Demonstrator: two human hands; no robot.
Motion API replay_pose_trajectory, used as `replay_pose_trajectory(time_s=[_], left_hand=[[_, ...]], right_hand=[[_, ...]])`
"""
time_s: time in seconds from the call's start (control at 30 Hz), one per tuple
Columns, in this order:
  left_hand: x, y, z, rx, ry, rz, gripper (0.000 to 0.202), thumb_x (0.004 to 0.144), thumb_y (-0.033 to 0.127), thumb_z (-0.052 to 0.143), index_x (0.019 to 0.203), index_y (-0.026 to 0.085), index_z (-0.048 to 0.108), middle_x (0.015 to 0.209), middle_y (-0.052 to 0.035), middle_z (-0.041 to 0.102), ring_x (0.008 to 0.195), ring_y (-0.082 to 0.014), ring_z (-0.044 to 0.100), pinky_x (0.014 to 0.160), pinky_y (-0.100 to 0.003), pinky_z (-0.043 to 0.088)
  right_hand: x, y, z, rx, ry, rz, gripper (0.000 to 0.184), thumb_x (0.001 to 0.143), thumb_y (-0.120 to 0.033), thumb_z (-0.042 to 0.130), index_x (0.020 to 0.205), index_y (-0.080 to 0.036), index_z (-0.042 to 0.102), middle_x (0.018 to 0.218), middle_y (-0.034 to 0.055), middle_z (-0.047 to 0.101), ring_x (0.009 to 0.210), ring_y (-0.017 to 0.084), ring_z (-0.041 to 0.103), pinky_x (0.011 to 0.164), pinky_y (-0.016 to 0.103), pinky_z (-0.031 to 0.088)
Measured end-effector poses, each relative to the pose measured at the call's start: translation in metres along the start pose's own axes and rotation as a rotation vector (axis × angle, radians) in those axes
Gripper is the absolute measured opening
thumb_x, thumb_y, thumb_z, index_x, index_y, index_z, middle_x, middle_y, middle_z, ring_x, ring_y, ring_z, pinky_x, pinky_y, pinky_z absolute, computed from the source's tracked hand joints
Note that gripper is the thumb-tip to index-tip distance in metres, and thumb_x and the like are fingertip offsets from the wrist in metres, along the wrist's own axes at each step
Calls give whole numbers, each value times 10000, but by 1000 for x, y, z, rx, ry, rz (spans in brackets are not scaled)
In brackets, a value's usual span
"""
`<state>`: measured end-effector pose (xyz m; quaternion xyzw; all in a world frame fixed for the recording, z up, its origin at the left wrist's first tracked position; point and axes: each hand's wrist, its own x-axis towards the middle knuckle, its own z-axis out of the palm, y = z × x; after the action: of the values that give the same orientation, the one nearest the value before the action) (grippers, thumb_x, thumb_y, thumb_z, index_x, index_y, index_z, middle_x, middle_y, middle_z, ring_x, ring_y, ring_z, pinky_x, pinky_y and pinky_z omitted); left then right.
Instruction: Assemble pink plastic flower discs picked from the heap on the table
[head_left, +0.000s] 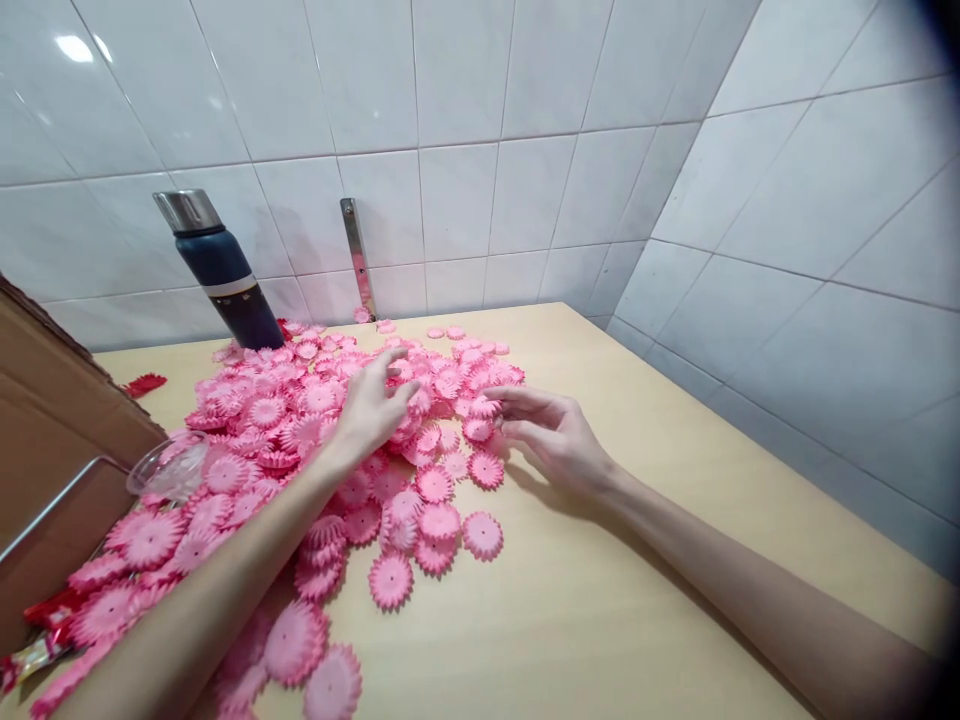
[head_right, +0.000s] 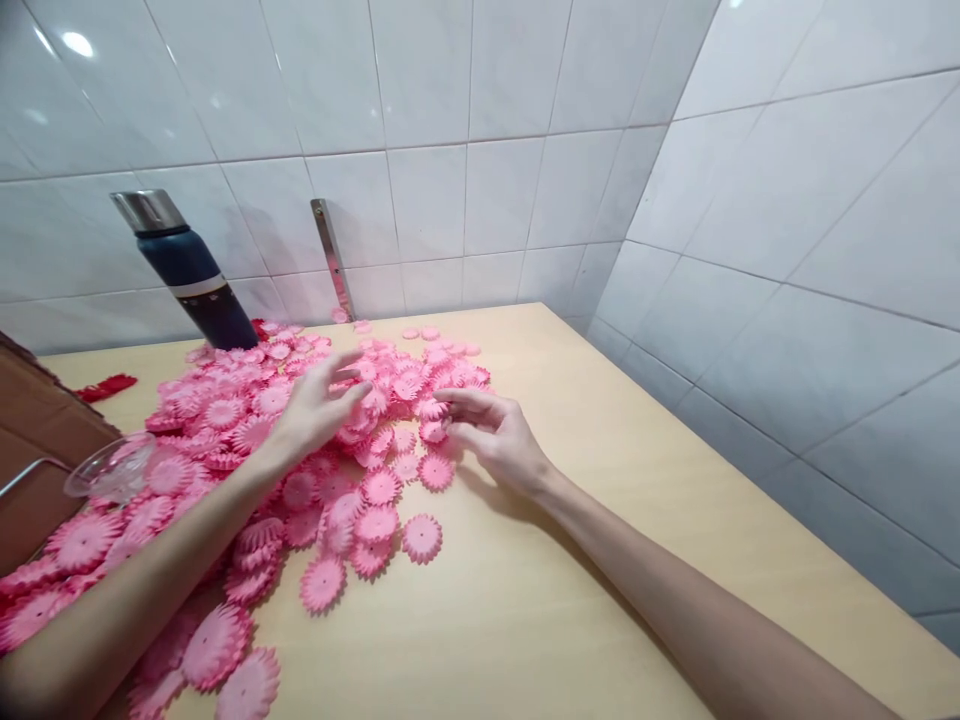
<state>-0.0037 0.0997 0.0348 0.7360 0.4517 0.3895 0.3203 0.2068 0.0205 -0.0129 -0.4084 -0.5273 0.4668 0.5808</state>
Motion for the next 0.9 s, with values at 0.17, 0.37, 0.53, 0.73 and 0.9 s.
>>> replay_pose_trajectory(time_s=[0.17,0.37,0.53,0.73,0.9], left_hand=[[-14,13,13,227,-194,294,309,817,260,618,1105,149,612,1137,-94,634,1062,-217,573,937,-372,447],[-21,18,18,129,-292,306,255,815,254,635,1054,166,633,1064,-66,664,997,-186,601,903,-333,458],[-24,16,25,-11,-362,245,287,815,322,637,1053,162,623,1060,-80,659,956,-188,617,872,-339,484],[-26,10,34,-125,-412,254,365,792,297,665,1114,155,569,1064,-93,630,910,-175,612,827,-332,507],[-25,6,37,-149,-395,238,525,718,351,744,1161,142,555,1056,-98,628,902,-184,611,816,-332,515]], right_hand=[[-1,2,3,-22,92,-24,293,701,-312,762,954,-184,686,902,65,681,774,179,633,689,348,545],[3,-3,-1,-137,209,-120,241,745,-393,723,788,-166,654,770,33,604,646,111,563,543,236,489],[2,-2,2,-15,150,-20,355,722,-410,736,945,-173,593,748,17,637,520,130,613,489,279,524],[-2,0,7,-35,98,-19,414,651,-365,794,964,-162,614,799,44,673,668,163,654,596,301,565],[-2,1,5,-42,135,-40,366,767,-454,682,981,-178,571,507,-69,500,400,66,446,391,202,409]])
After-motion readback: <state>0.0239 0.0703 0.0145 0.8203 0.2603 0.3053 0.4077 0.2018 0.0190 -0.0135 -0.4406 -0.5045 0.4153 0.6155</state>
